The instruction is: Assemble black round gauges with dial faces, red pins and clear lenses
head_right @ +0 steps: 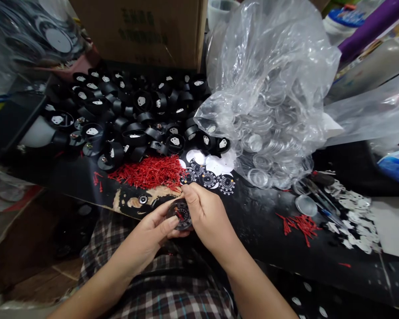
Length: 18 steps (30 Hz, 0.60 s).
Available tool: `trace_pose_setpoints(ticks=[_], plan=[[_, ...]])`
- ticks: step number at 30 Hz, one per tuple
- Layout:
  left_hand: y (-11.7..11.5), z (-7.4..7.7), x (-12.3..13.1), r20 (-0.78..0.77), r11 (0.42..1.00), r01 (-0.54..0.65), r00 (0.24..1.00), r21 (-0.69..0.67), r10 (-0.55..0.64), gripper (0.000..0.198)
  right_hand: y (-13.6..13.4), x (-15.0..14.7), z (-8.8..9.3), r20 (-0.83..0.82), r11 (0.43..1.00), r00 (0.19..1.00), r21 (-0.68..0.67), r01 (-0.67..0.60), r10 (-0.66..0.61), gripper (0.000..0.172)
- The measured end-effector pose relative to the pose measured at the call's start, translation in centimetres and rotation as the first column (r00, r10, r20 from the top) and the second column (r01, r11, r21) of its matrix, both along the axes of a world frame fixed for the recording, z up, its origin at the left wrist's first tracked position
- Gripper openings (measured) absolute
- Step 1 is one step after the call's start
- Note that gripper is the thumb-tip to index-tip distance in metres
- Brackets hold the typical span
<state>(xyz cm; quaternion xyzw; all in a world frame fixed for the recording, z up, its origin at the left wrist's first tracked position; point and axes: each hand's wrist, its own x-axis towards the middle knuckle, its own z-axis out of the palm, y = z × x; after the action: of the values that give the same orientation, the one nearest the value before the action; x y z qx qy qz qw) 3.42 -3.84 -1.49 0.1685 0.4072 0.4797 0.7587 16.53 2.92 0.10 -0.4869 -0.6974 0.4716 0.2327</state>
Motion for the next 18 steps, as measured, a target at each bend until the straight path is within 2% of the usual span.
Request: trace_pose_setpoints(ticks=[2,8,13,16,18], plan=[[0.0,0.2,-0.3,0.069,1.000,0.016,0.998,-0.021,-0.015,0.041,0.2,0.4,0.1,-0.023,0.998,1.000,-0.061,-0.022,0.021,0.044],[-0.3,0.6,-0.6,0.135,0.998,0.012,0.991,-0.063,-0.003,0.035,0.1,0.8,0.3,-0.036,0.996,0.998,-0.072,-0.054,0.052,0.040],[-0.5,0.6,-0.6,0.087,0.998,-0.048,0.995,-0.042,0.052,0.027,-0.3,0.6,1.0,0.014,0.993,0.993,-0.044,-0.113,0.114,0.019],[-0.5,0.5,-0.4,0.068,0.999,-0.035,0.997,-0.027,0.037,0.027,-0.5,0.4,1.1,0.028,0.996,0.995,-0.017,-0.090,0.091,0.011],[-0.6,0.5,-0.3,0.086,0.999,-0.001,0.996,-0.043,0.004,0.027,-0.6,0.3,1.0,0.019,0.999,0.999,-0.011,-0.040,0.041,0.022]])
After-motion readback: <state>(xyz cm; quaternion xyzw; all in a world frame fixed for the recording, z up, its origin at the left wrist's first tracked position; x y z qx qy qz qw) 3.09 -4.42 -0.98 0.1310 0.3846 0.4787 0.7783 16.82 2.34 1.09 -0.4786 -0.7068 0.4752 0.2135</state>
